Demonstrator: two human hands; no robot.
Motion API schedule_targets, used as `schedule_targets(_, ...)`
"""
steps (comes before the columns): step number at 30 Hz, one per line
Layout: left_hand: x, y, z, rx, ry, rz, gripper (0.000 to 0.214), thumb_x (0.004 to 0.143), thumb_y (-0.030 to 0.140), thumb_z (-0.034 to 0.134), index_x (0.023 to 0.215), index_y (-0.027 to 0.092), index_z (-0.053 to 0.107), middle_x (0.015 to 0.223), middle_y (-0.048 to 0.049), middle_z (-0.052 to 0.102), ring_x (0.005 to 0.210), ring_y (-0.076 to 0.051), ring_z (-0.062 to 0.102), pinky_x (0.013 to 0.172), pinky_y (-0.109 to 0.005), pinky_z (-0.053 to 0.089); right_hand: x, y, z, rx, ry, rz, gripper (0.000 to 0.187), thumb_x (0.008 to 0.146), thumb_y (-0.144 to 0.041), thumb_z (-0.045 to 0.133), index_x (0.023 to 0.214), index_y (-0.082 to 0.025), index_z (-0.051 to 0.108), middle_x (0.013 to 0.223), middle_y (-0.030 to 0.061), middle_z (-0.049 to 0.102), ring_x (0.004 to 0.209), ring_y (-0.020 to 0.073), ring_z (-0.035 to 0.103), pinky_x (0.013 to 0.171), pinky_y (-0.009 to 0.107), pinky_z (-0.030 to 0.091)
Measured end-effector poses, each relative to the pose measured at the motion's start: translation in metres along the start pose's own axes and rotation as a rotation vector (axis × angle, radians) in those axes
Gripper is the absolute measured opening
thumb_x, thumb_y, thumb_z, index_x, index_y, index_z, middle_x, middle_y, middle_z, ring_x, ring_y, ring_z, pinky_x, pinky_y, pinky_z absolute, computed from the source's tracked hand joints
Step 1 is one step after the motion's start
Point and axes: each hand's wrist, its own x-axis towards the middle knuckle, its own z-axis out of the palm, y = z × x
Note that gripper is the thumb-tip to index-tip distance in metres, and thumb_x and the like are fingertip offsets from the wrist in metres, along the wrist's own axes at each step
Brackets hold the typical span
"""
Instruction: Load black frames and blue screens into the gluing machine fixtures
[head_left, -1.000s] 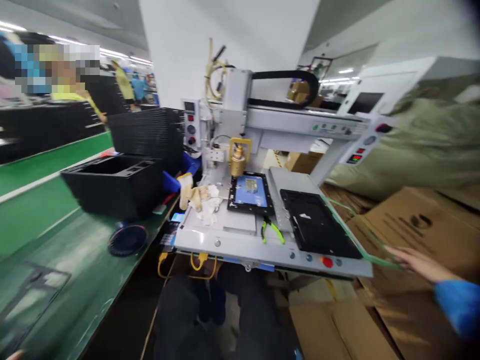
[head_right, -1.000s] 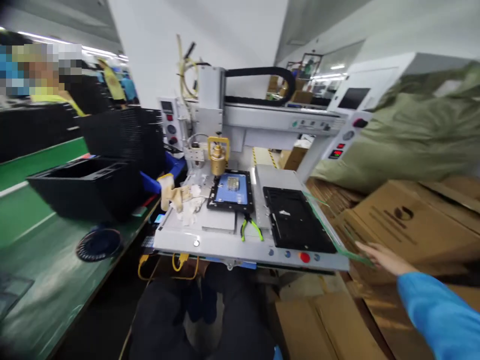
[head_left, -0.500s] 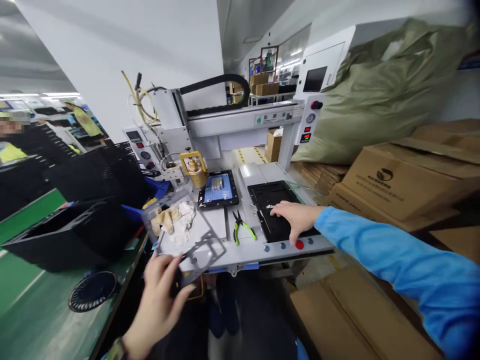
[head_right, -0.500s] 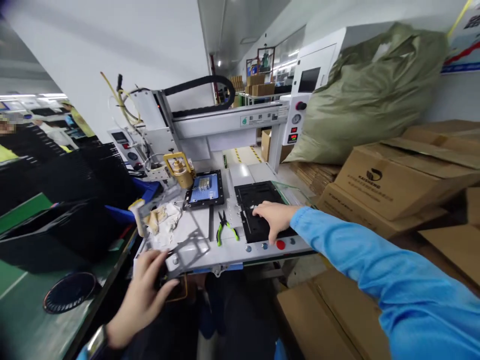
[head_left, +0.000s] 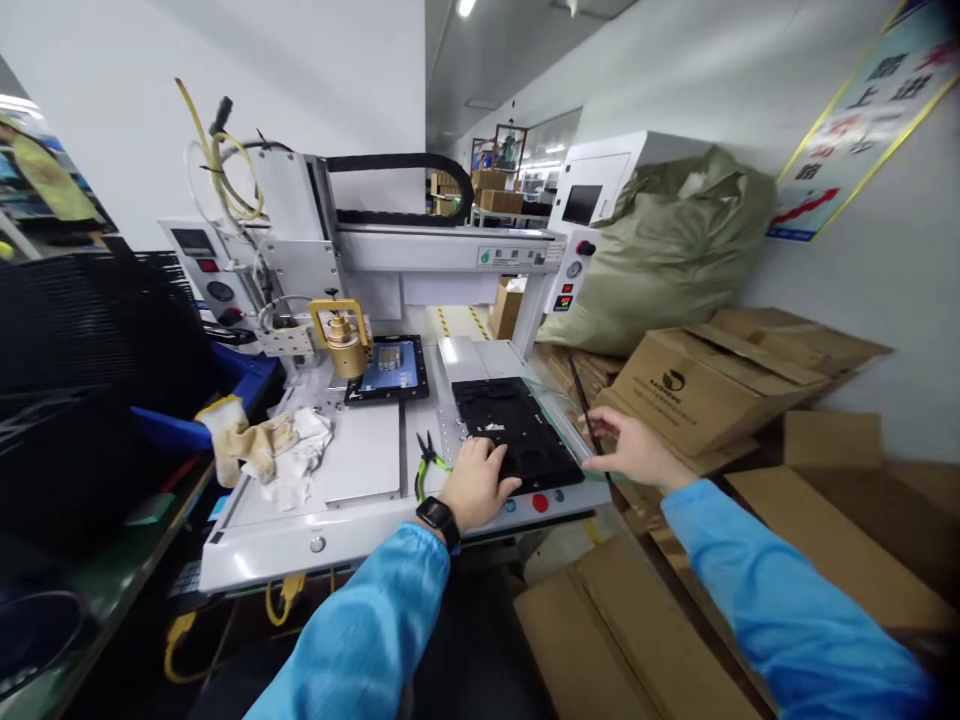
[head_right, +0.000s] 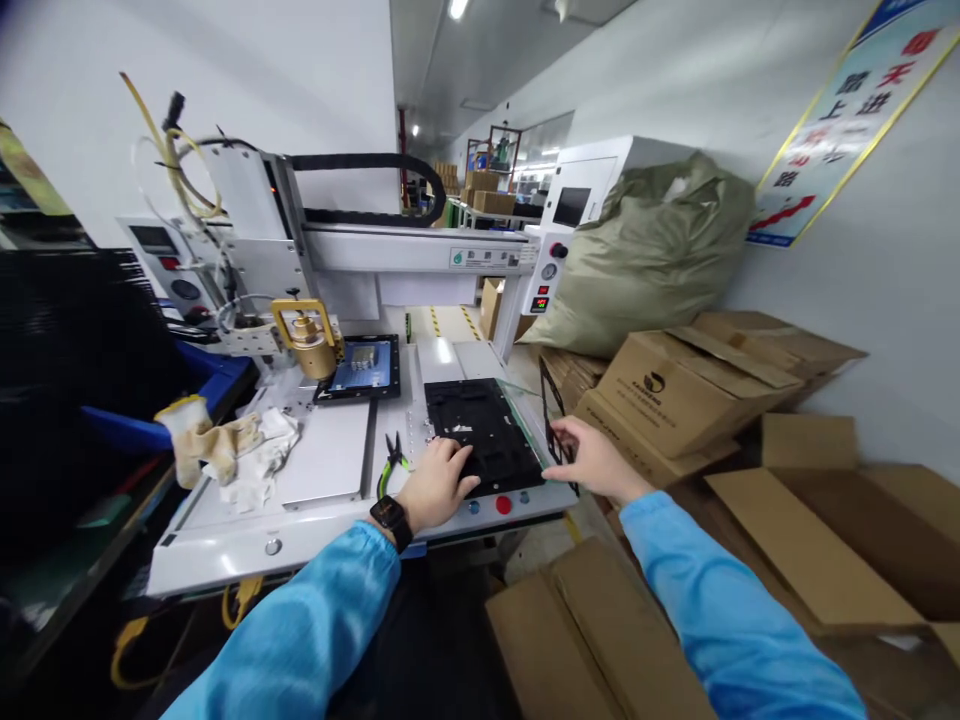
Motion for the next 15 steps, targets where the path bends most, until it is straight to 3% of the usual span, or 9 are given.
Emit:
schedule_targets(4,0.012,0.011,0.002,0.061,0.003,0.046,0.047,0.106,0.042,0.054,0.140,0.010,0.060,0.128,-0.0165,0.056,0.123,-0.032,0.049,0.117,-0.052,0.045,-0.043,0.047,0.009,-0.298,0.143,0.012,0.074,0.062,-0.055,0.090,0.121,-0.017,0.068,0.119,0.0116,0.066,0.102,0.0285,0.067,0.095,0.045,0.056)
schedule_targets(8,0.011,0.011,0.000,0.084,-0.039,0.089,0.050,0.105,0.045,0.057,0.138,0.009,0.062,0.127,-0.0159,0.057,0.122,-0.032,0.049,0.117,-0.049,0.045,-0.075,0.088,0.033,-0.401,0.450,0.078,0.069,0.066,-0.057,0.084,0.120,-0.017,0.071,0.114,0.0135,0.066,0.107,0.0319,0.066,0.100,0.048,0.055)
schedule_targets(11,0.011,0.006,0.002,0.071,-0.069,0.114,0.057,0.101,0.052,0.064,0.139,0.009,0.062,0.126,-0.0153,0.057,0.123,-0.032,0.049,0.119,-0.049,0.044,-0.084,0.107,0.052,-0.392,0.713,0.186,0.072,0.066,-0.056,0.082,0.122,-0.014,0.070,0.111,0.0140,0.065,0.098,0.0297,0.067,0.096,0.047,0.058)
schedule_targets(15,0.017,0.001,0.009,0.096,-0.059,0.105,0.056,0.099,0.051,0.067,0.142,0.015,0.060,0.127,-0.0135,0.057,0.127,-0.032,0.050,0.129,-0.059,0.027,-0.083,0.116,0.069,-0.386,0.876,0.245,0.073,0.064,-0.054,0.080,0.122,-0.011,0.070,0.109,0.0138,0.064,0.094,0.0293,0.067,0.096,0.048,0.059)
